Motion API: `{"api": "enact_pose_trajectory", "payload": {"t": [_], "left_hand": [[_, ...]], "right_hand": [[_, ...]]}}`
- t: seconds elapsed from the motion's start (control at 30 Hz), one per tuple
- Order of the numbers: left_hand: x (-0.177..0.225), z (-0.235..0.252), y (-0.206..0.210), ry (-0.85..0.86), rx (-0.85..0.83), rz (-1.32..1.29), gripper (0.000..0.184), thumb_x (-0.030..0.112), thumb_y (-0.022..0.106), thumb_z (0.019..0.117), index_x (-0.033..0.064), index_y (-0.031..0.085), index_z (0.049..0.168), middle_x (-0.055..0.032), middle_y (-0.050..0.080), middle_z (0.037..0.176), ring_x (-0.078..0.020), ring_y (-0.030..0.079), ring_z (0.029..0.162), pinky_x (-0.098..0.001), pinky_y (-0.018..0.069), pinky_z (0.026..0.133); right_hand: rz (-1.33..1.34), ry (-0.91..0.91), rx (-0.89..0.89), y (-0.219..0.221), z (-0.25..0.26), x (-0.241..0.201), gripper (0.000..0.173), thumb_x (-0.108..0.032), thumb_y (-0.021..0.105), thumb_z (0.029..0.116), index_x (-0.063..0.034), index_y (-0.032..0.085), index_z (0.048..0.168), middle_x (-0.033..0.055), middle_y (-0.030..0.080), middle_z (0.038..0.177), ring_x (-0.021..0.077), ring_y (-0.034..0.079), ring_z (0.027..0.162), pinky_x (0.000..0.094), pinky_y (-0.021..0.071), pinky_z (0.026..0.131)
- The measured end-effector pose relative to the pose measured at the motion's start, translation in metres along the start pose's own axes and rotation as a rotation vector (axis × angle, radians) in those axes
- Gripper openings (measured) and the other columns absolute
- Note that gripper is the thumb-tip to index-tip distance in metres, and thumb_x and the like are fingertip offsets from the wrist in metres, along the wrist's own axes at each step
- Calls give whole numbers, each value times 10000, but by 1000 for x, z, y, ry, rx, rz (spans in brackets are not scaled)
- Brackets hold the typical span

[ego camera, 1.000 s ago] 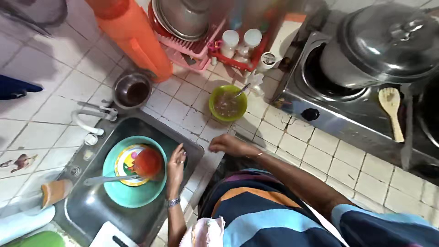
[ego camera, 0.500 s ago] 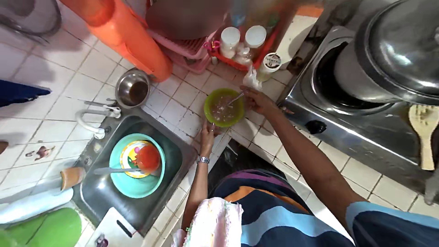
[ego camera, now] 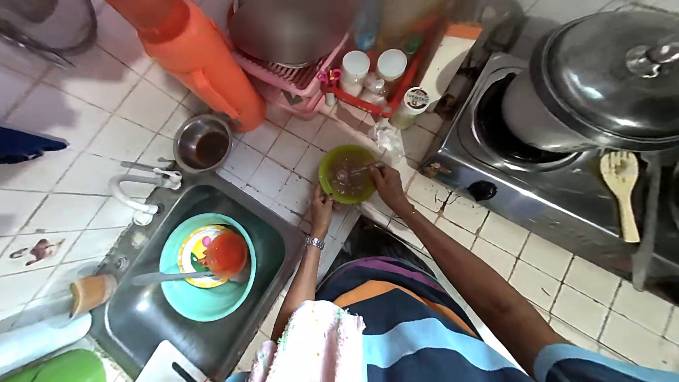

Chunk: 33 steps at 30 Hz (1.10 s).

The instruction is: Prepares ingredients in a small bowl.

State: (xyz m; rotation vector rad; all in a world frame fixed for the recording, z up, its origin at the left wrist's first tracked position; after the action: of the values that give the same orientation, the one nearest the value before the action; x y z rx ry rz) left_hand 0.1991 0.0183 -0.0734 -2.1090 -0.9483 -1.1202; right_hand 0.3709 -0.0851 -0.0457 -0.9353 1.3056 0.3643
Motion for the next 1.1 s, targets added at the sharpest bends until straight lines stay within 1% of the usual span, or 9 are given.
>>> {"api": "enact_pose_trajectory", "payload": {"t": [0.13, 0.27, 0.37, 0.47, 0.6, 0.8, 0.87, 0.97, 1.1], "left_hand": [[-10, 0, -1, 27, -4, -51, 503, 64, 481, 1070, -11, 337, 1546, -183, 659, 1011, -141, 638, 693, -288, 561, 665], [-16, 0, 0, 65, -2, -98, 490, 75, 485, 1072, -26, 355, 1533, -193, 659, 1031, -149, 657, 718, -296, 579, 684], [-17, -2, 0, 75, -2, -117, 492, 80, 490, 1073, -28, 355, 1534, -194, 656, 1063, -150, 668, 746, -296, 585, 701], [-21, -3, 0, 81, -1, -140, 497, 80, 506, 1068, -33, 363, 1530, -209, 654, 1122, -159, 676, 771, -304, 590, 716], [-24, -4, -2, 89, -7, -128, 467, 94, 510, 1069, -57, 396, 1496, -213, 651, 1148, -168, 683, 787, -313, 593, 729], [-23, -13, -12, 67, 4, -128, 425, 89, 453, 1086, -34, 423, 1492, -240, 612, 1279, -197, 694, 880, -339, 591, 797], [-25, -16, -21, 64, 34, -167, 430, 77, 458, 1081, -20, 423, 1498, -240, 626, 1246, -210, 696, 903, -349, 593, 814], [-25, -24, -45, 52, 118, -244, 426, 52, 421, 1081, -11, 409, 1503, -241, 615, 1256, -240, 692, 957, -364, 586, 826], [-30, -43, -88, 74, 335, -426, 409, 57, 401, 1082, 21, 436, 1488, -183, 611, 1264, -204, 676, 943, -359, 577, 820]], "right_hand": [[29, -83, 31, 1, -2, 7, 261, -70, 482, 1072, 27, 660, 1236, 150, 713, 1058, 126, 639, 737, 294, 547, 678], [-58, -241, 59, -6, -6, 12, 226, -2, 532, 1031, 53, 687, 1185, 194, 703, 1113, 211, 698, 876, 355, 589, 803], [-149, -287, 86, -12, -13, 13, 205, -4, 560, 1017, 46, 700, 1158, 191, 696, 1030, 207, 677, 769, 343, 588, 717], [-91, -163, 136, -21, -24, 13, 245, -66, 497, 1058, 50, 670, 1186, 158, 707, 1008, 145, 645, 712, 302, 563, 668], [113, 64, 272, -24, -33, 20, 283, -137, 435, 1087, 37, 642, 1169, 52, 700, 857, 44, 587, 590, 227, 516, 565], [448, 409, 295, 2, -42, 28, 249, -113, 436, 1100, 29, 639, 1126, 15, 683, 740, 52, 567, 523, 222, 506, 517], [509, 495, 294, 5, -43, 25, 257, -111, 425, 1104, 31, 636, 1142, 24, 684, 754, 59, 571, 536, 220, 503, 526], [562, 535, 287, 0, -41, 24, 275, -155, 400, 1115, 3, 615, 1177, 12, 678, 801, 59, 585, 584, 221, 513, 559], [500, 394, 236, -16, -37, 16, 336, -215, 349, 1123, -33, 620, 1202, -10, 708, 853, 57, 621, 621, 236, 549, 592]]}}
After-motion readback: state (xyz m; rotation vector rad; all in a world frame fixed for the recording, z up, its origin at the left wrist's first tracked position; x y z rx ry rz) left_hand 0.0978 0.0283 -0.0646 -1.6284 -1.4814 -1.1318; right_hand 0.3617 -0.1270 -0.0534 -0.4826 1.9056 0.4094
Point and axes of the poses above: each hand's wrist, its own z-axis towards the middle knuckle, its own y-axis out of the palm, x = y × z, the point moved 3 cm from there along z, towards the middle knuckle
